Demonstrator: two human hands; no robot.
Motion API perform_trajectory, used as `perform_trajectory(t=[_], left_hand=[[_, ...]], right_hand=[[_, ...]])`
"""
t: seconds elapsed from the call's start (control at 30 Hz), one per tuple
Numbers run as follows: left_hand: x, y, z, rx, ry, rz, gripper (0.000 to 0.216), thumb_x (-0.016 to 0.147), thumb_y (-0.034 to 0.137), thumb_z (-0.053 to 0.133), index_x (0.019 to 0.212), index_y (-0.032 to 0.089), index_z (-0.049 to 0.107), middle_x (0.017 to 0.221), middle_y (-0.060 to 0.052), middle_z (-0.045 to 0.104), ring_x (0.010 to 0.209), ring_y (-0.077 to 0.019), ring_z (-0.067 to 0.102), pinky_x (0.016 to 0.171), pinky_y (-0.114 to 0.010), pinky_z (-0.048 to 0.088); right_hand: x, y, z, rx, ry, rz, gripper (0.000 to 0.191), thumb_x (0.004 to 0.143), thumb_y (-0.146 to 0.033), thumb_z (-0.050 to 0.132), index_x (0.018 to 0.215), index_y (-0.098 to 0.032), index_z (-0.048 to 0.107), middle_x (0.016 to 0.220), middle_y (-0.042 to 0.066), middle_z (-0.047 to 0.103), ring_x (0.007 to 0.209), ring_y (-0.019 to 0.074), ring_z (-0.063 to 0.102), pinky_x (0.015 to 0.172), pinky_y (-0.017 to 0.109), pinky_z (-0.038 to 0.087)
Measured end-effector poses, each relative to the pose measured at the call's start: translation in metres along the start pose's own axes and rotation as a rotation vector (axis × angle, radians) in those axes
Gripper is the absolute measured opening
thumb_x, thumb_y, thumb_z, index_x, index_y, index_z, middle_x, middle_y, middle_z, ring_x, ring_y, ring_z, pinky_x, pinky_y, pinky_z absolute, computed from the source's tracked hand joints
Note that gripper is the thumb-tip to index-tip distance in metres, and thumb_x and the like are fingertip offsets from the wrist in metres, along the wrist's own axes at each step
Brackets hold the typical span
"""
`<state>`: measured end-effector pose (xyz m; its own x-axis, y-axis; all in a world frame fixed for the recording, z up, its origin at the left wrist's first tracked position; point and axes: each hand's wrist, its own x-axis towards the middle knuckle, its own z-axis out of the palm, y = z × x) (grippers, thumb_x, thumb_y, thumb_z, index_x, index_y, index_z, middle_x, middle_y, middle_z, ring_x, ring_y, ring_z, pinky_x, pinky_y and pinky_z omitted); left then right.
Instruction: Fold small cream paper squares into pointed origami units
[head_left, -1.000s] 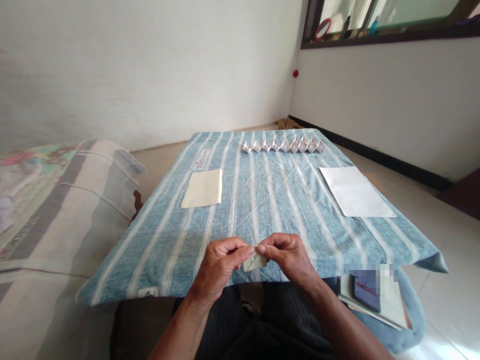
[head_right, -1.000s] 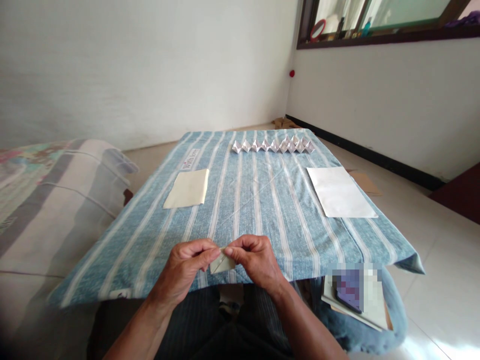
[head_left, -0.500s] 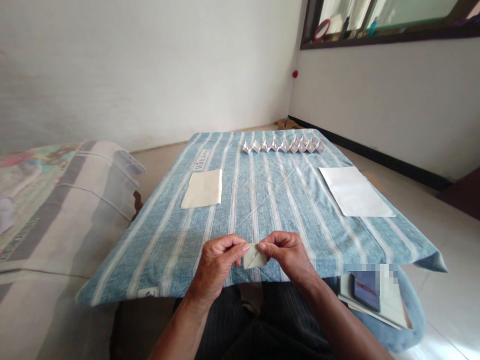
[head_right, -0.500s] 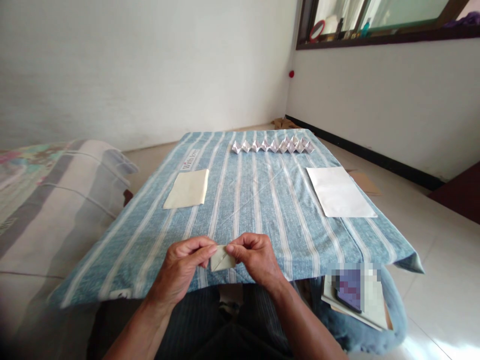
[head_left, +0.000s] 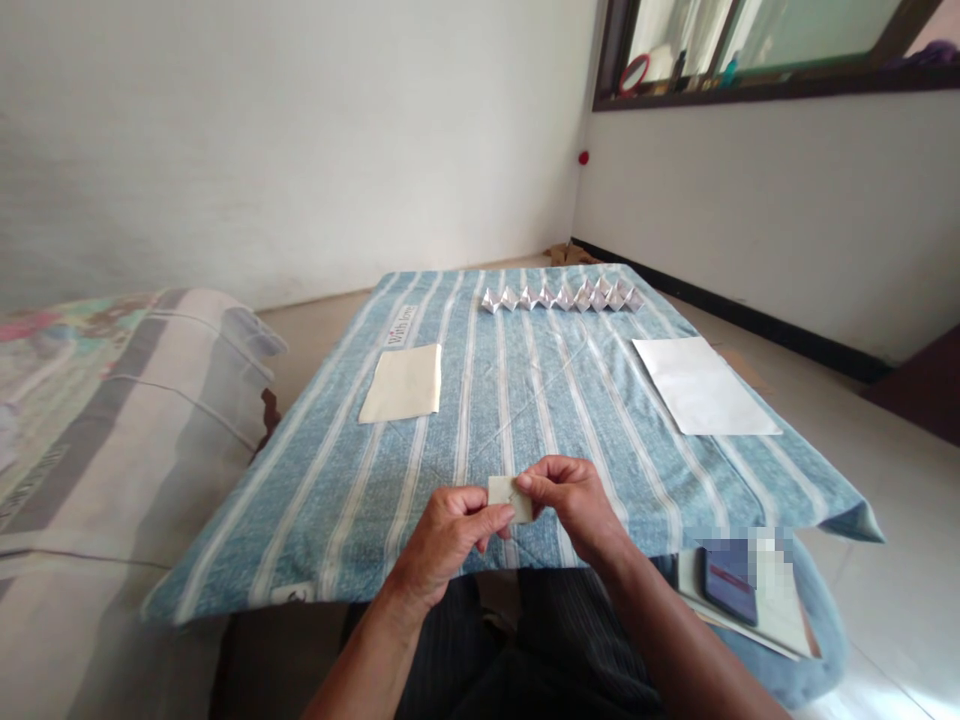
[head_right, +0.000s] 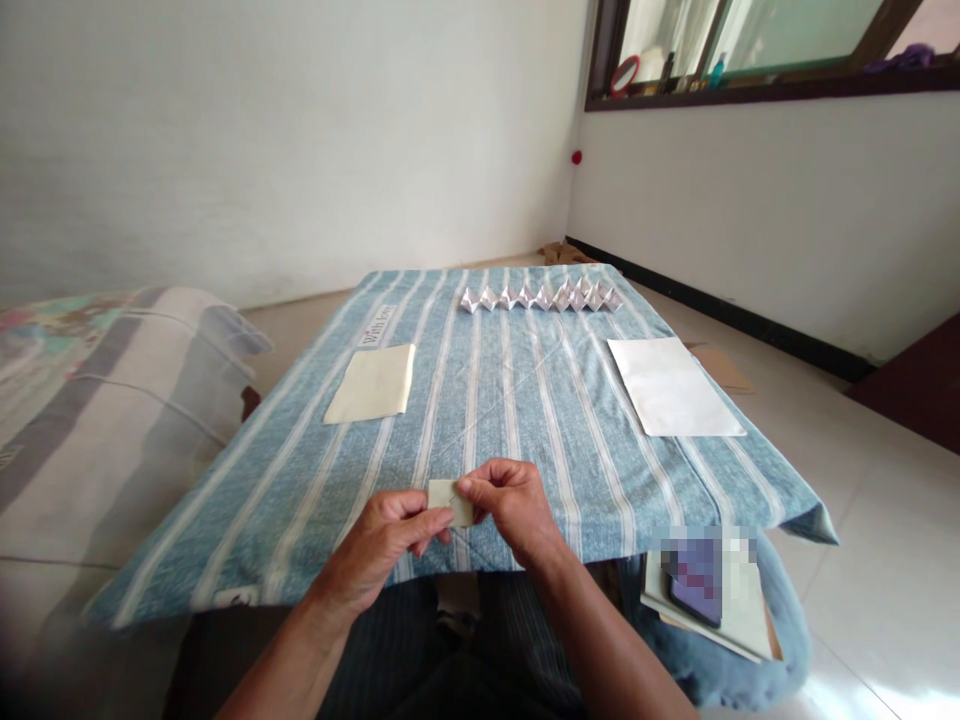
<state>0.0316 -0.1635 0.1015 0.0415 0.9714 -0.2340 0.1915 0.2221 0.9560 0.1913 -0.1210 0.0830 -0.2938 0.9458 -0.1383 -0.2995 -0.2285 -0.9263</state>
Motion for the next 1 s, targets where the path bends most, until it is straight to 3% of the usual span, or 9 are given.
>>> perform_trajectory(t=[0.3, 0.53, 0.67, 0.77, 1.0], left_hand=[[0.007, 0.004, 0.002, -0.046, -0.044, -0.029, 0.03, 0.07, 0.043, 0.069, 0.059, 0.015, 0.068, 0.049, 0.001, 0.057, 0.051, -0.0131, 0.048, 0.053, -0.025, 0.033], [0.011, -0.001, 0.006, -0.106, -0.01, -0.028, 0.031, 0.071, 0.036, 0.07, 0.049, 0.016, 0.061, 0.044, 0.002, 0.052, 0.051, -0.0136, 0.051, 0.058, -0.027, 0.038], [0.012, -0.001, 0.003, -0.124, -0.04, -0.025, 0.024, 0.07, 0.035, 0.071, 0.06, 0.014, 0.067, 0.054, 0.0, 0.061, 0.056, -0.0139, 0.053, 0.06, -0.027, 0.04], [0.013, 0.003, -0.001, -0.123, -0.06, -0.004, 0.023, 0.069, 0.036, 0.074, 0.067, 0.013, 0.07, 0.059, 0.0, 0.062, 0.058, -0.0127, 0.051, 0.058, -0.025, 0.038], [0.014, 0.012, -0.009, -0.031, -0.142, -0.018, 0.028, 0.065, 0.038, 0.077, 0.057, 0.014, 0.067, 0.053, 0.001, 0.057, 0.055, -0.013, 0.05, 0.056, -0.025, 0.036]], right_hand=[[0.008, 0.001, -0.001, 0.107, 0.04, 0.081, 0.034, 0.053, -0.041, 0.086, 0.054, -0.016, 0.063, 0.047, -0.003, 0.056, 0.045, 0.0085, 0.047, 0.047, 0.023, 0.038], [0.009, -0.002, -0.002, 0.091, 0.033, 0.12, 0.033, 0.053, -0.04, 0.084, 0.054, -0.016, 0.063, 0.047, -0.002, 0.057, 0.044, 0.009, 0.049, 0.046, 0.023, 0.037], [0.01, -0.003, -0.001, 0.053, 0.029, 0.114, 0.03, 0.052, -0.037, 0.084, 0.052, -0.015, 0.063, 0.045, -0.003, 0.056, 0.043, 0.0083, 0.048, 0.045, 0.022, 0.037], [0.011, -0.004, 0.002, 0.021, 0.007, 0.108, 0.029, 0.051, -0.035, 0.084, 0.05, -0.015, 0.063, 0.042, -0.003, 0.055, 0.04, 0.0078, 0.046, 0.043, 0.022, 0.036], [0.006, -0.011, 0.003, -0.091, -0.117, 0.157, 0.029, 0.053, -0.036, 0.084, 0.049, -0.016, 0.063, 0.04, -0.003, 0.055, 0.038, 0.008, 0.047, 0.041, 0.021, 0.036]])
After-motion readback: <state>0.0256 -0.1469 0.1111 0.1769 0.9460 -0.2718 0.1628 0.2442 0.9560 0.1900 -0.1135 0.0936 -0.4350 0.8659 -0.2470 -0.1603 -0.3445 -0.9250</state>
